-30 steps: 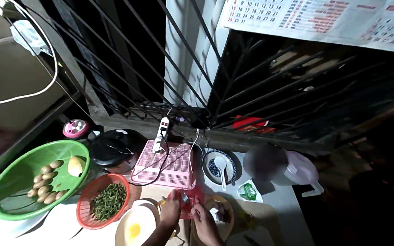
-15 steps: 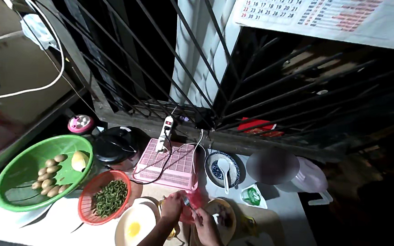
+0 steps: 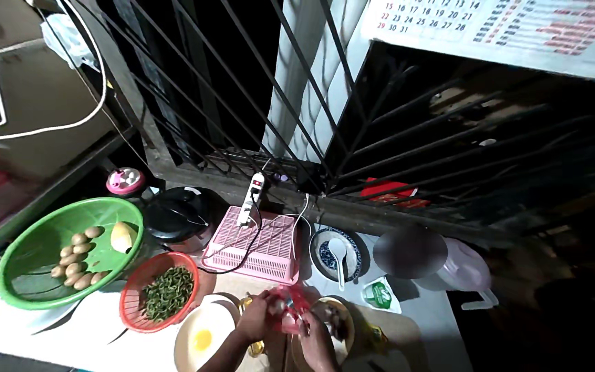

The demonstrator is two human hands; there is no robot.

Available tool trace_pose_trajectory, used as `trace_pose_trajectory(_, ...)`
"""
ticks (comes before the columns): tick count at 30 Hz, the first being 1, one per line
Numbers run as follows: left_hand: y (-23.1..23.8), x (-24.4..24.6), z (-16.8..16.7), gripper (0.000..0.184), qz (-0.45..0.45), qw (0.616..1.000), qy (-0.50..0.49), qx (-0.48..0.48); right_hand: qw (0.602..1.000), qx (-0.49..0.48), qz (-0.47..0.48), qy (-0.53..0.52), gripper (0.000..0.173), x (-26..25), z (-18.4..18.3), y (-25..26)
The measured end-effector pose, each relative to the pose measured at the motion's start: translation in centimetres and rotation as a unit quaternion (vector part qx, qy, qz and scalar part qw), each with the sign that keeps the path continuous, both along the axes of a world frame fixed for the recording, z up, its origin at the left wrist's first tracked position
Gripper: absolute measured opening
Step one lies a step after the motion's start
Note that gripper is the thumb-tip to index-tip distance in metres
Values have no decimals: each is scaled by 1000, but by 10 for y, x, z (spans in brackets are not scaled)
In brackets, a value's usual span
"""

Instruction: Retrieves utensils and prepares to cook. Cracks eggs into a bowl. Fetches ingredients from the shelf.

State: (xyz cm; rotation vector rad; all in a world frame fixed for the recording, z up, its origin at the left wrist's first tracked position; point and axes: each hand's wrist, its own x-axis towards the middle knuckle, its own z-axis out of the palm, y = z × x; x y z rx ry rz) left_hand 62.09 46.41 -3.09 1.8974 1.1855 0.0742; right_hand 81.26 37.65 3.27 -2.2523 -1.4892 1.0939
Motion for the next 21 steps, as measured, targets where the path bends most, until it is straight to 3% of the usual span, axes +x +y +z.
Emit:
trace_pose_trajectory(4,-2,-20,0,45,113,960,-220,-135,999,-31,1,-35,33,0,1,3)
trace_pose_trajectory(7,-8,-27,-1,43,204,879,-336,-271,997,-50,3,-63,33,-5,1,4)
trace_pose_trajectory(9,-12,-27,3,56,247,826,-388,-326,995,-51,2,-85,32,-9,4,3)
trace_pose_trajectory(11,-16,-27,7,57,274,798,-408,-350,993,-63,6,-96,32,-12,9,2)
trace_pose_trajectory(15,-19,-25,10,36,355,785,-376,-342,995,-56,10,-85,32,-11,6,-5)
trace_pose_trajectory(21,-24,-45,28,26,363,749,-423,-359,984,176,-14,-32,26,-12,-8,-30)
